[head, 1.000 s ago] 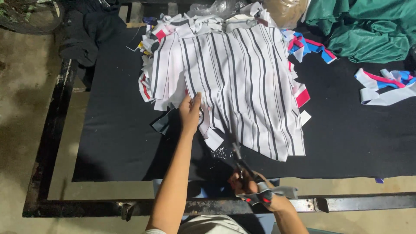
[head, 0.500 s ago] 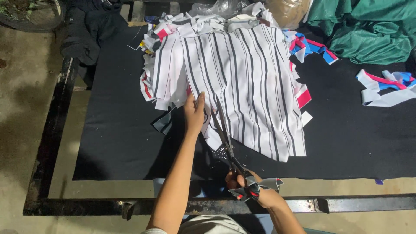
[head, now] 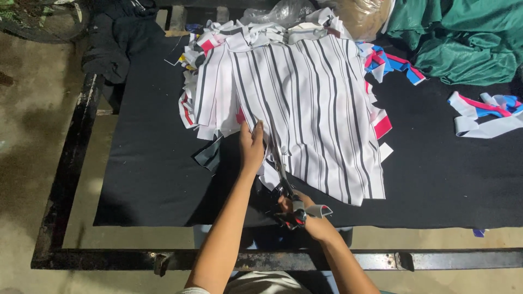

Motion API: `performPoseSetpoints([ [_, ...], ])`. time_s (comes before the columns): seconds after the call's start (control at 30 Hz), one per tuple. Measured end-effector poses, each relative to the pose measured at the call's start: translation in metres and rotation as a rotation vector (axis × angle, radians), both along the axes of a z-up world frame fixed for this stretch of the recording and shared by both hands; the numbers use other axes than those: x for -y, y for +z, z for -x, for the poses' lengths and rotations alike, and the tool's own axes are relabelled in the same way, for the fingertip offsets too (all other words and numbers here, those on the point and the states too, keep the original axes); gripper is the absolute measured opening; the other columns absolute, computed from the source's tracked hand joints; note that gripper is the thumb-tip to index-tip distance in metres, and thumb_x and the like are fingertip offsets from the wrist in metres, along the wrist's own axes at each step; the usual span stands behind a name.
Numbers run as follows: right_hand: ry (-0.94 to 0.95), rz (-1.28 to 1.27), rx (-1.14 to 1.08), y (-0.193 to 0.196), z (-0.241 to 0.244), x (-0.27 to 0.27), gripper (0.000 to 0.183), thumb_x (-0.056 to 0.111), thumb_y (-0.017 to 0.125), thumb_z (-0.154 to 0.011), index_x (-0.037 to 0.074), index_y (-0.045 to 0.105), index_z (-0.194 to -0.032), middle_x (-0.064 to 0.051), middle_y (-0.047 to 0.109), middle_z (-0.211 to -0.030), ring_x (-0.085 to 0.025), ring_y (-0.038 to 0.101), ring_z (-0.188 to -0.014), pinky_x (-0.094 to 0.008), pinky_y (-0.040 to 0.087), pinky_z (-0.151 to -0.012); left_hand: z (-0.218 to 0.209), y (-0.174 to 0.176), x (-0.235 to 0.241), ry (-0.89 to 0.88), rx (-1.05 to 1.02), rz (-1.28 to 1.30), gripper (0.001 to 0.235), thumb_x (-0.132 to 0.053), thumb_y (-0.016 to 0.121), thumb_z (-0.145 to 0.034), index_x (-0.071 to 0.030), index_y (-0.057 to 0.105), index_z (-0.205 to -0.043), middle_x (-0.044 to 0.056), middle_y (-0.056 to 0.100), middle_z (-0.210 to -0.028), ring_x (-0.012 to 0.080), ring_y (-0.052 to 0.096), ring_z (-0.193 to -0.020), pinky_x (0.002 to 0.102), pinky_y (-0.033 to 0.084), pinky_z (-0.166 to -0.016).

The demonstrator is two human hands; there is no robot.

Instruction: A person uses scissors to cut striped fabric scraps into smaller pieces on a black workbench.

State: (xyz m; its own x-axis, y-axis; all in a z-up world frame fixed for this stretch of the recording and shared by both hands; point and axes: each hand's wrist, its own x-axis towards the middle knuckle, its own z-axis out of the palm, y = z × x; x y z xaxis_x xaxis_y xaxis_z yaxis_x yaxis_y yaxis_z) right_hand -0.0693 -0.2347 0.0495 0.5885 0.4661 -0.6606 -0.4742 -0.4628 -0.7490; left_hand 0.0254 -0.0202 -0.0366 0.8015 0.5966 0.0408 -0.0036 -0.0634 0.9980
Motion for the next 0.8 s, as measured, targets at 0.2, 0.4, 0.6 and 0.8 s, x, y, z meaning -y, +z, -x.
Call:
performPoseSetpoints([
  [0.2, -0.090, -0.302, 0.266, -0.021, -0.012, -0.011, 0.068, 0.043, 0.076, -0.086, -0.012, 0.065, -0.125, -0.034, 0.071, -0.090, -0.039, 0.074, -0.077, -0.049, 0.062, -0.061, 0.006, -0.009, 0.003, -0.031, 0.061, 0.098, 0.041, -0.029, 0.051, -0.110, -0.004, 0.049, -0.143, 0.017, 0.057, -0.137, 0.0316, 0.049, -0.136, 0.050, 0.036, -0.116],
  [0.4, -0.044, -0.176, 0.357, 0.005, -0.021, -0.022, 0.042, 0.034, 0.072, -0.086, -0.004, 0.072, -0.104, -0.024, 0.069, -0.077, -0.029, 0.068, -0.071, -0.040, 0.056, -0.063, 0.002, -0.031, -0.002, -0.044, 0.107, 0.128, 0.046, -0.031, 0.051, -0.111, -0.007, 0.047, -0.149, 0.018, 0.055, -0.141, 0.0309, 0.049, -0.136, 0.050, 0.040, -0.114],
  [0.6, 0.067, 0.148, 0.304, 0.059, -0.016, -0.037, 0.029, 0.008, 0.054, -0.100, -0.013, 0.067, -0.115, -0.008, 0.063, -0.078, -0.006, 0.056, -0.081, -0.009, 0.048, -0.082, -0.006, -0.038, 0.001, -0.063, 0.119, 0.135, 0.048, -0.032, 0.051, -0.111, -0.008, 0.044, -0.152, 0.016, 0.052, -0.147, 0.0321, 0.047, -0.139, 0.051, 0.040, -0.115],
  [0.8, 0.009, 0.034, 0.360, -0.043, -0.030, -0.020, 0.036, 0.029, 0.062, -0.098, 0.000, 0.069, -0.118, -0.014, 0.069, -0.081, -0.023, 0.068, -0.078, -0.028, 0.056, -0.070, -0.005, -0.007, 0.004, -0.080, 0.144, 0.117, 0.052, -0.031, 0.049, -0.112, -0.009, 0.037, -0.157, 0.017, 0.045, -0.154, 0.0335, 0.040, -0.145, 0.053, 0.033, -0.120],
])
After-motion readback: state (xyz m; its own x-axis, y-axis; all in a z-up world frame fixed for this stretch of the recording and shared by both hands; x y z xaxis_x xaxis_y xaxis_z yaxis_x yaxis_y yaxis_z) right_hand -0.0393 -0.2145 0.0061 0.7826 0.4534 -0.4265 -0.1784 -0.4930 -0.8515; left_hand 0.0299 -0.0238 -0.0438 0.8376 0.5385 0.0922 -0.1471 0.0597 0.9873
